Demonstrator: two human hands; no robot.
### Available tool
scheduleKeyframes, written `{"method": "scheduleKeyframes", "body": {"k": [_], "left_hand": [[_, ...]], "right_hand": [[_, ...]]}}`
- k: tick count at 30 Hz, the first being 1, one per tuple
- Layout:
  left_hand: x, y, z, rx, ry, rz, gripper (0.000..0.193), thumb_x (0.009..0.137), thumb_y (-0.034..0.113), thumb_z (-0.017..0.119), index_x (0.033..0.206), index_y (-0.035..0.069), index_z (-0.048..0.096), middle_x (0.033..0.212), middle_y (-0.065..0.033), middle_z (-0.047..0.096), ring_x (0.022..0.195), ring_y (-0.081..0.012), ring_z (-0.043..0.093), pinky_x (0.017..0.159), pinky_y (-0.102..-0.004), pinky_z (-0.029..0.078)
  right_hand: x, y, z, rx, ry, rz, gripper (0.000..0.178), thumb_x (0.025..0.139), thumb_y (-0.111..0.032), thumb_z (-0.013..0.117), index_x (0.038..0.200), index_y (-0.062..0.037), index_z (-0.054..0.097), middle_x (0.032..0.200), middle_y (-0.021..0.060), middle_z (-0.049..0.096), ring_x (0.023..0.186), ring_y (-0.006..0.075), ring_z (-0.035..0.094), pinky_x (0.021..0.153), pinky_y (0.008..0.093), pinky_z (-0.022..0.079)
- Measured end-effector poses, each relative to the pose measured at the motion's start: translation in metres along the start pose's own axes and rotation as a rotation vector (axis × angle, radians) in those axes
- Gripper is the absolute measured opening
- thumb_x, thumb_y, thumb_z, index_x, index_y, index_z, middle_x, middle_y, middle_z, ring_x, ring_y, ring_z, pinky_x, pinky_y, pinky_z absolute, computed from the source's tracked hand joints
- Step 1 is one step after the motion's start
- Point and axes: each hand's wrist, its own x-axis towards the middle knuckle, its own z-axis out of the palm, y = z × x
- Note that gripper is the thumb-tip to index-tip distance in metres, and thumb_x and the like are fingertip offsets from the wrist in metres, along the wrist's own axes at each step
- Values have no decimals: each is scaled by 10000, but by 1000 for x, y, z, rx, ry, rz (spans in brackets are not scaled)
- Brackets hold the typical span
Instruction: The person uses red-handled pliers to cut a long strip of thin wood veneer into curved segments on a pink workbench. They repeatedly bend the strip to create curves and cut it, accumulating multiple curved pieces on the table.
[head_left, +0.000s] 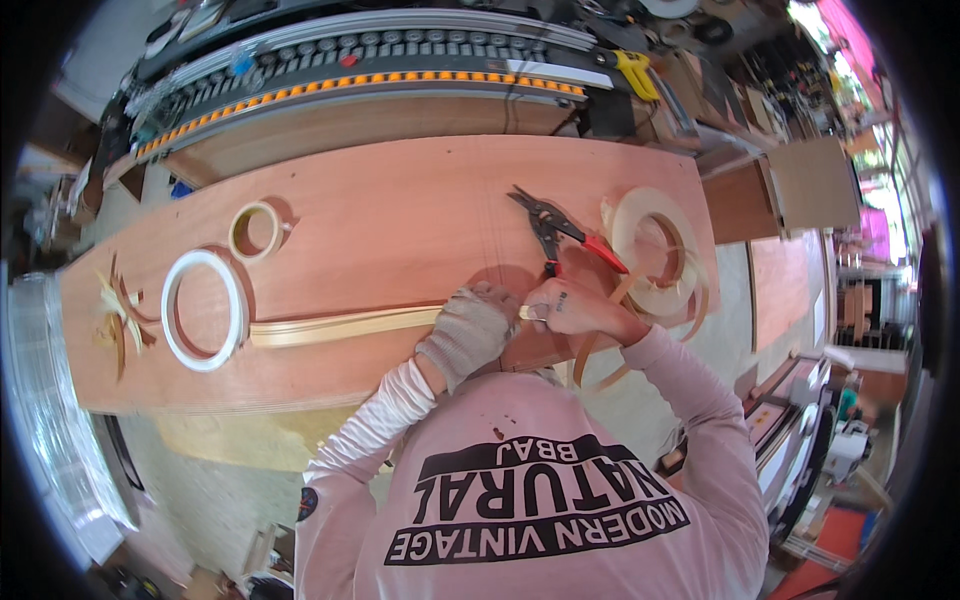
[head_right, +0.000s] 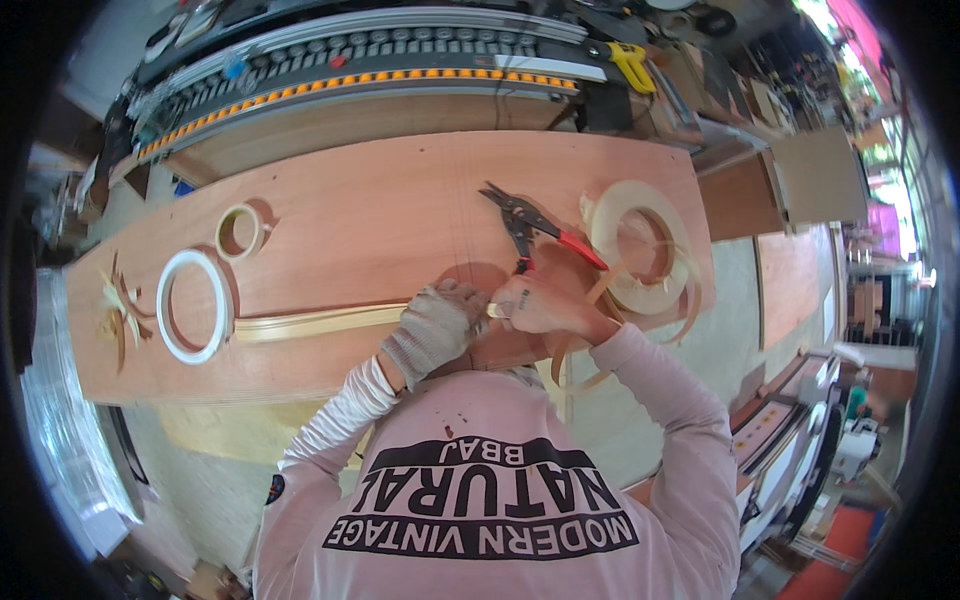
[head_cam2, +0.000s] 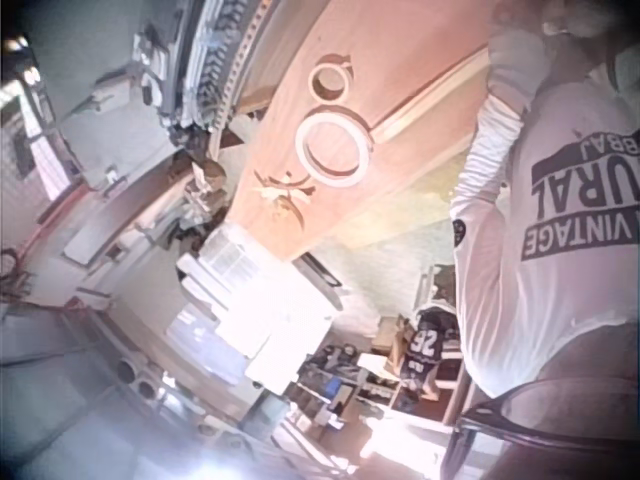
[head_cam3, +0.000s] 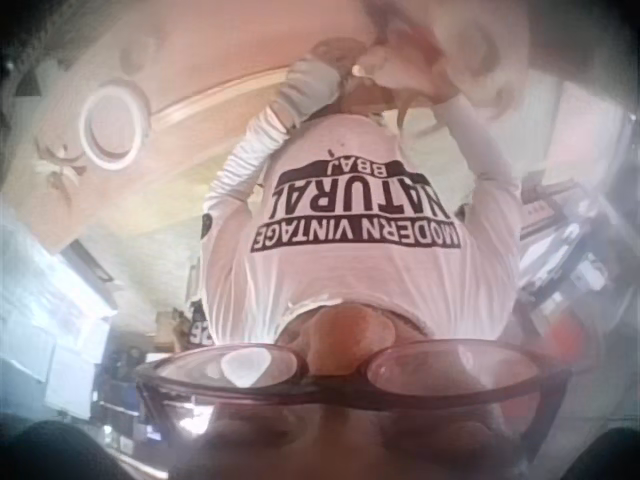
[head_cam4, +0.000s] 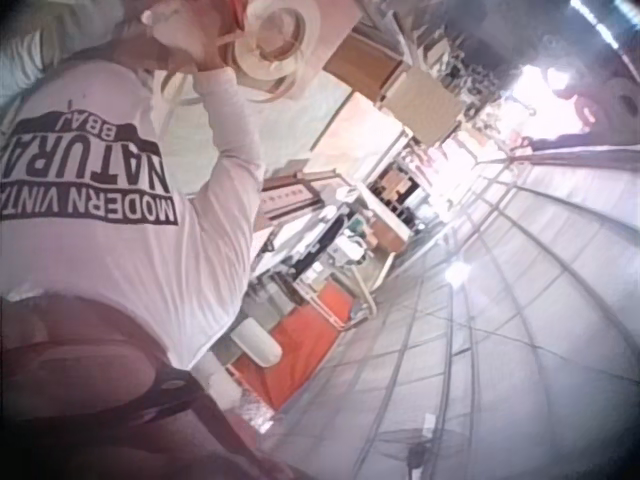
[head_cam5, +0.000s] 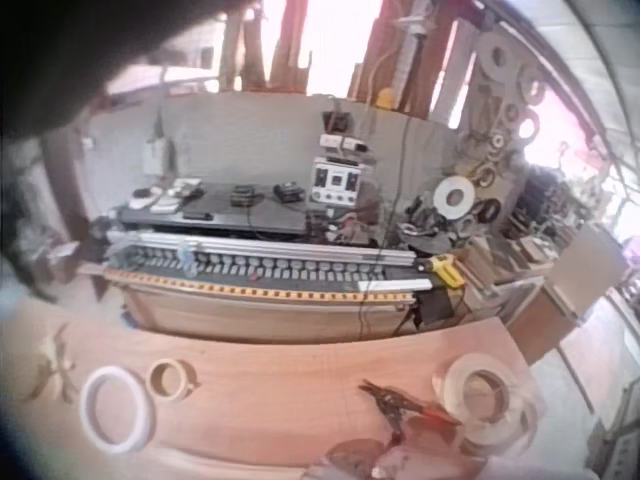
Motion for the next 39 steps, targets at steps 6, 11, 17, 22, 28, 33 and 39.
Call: {"method": "scheduleKeyframes", "body": {"k": [6,11,17,22,28,33,39], "left_hand": [[2,-8,13,-51,-42,-33,280,956,270,656,1136,62,707,993,-165,708,950,-374,681,836,-468,547],[4,-17,15,-157,44,2,298,959,293,675,1113,42,715,1081,-192,721,1044,-380,680,899,-457,545],[4,-13,9,-120,-6,-14,330,950,285,688,1167,39,723,1126,-199,720,1057,-390,678,913,-449,542],[17,-18,-10,-373,-353,-102,330,993,255,644,1223,25,704,1018,-164,726,877,-316,698,793,-421,552],[34,-8,-25,-889,-722,-576,333,1040,278,578,1177,15,730,765,-60,630,679,-142,586,665,-328,507],[25,1,-31,-574,-509,-393,366,1062,312,554,1060,4,750,673,-9,569,623,-98,527,597,-286,457],[25,-5,-22,-704,-584,-574,395,1063,354,566,998,1,729,654,19,542,569,-92,484,551,-271,425]], "right_hand": [[0,-3,-5,311,-111,99,193,909,-100,575,805,-7,709,738,94,717,679,206,692,637,363,527],[-13,4,-16,728,-132,166,226,962,-186,608,905,2,720,791,81,750,703,153,719,646,302,569],[-24,9,-35,632,-161,258,289,991,-182,572,959,52,738,848,115,762,723,171,729,655,311,585],[-29,8,-19,499,-99,110,205,925,-127,599,868,22,728,774,86,753,674,163,721,630,305,578],[-11,19,9,375,-26,-246,112,833,-76,634,747,-13,666,625,98,669,582,177,677,541,331,515],[-10,21,1,146,335,-130,163,847,-158,673,895,-11,620,908,173,674,839,240,689,664,392,508],[-9,18,-20,-369,526,497,997,861,-485,744,1574,29,273,1602,294,251,1386,541,346,1000,706,385]]}}
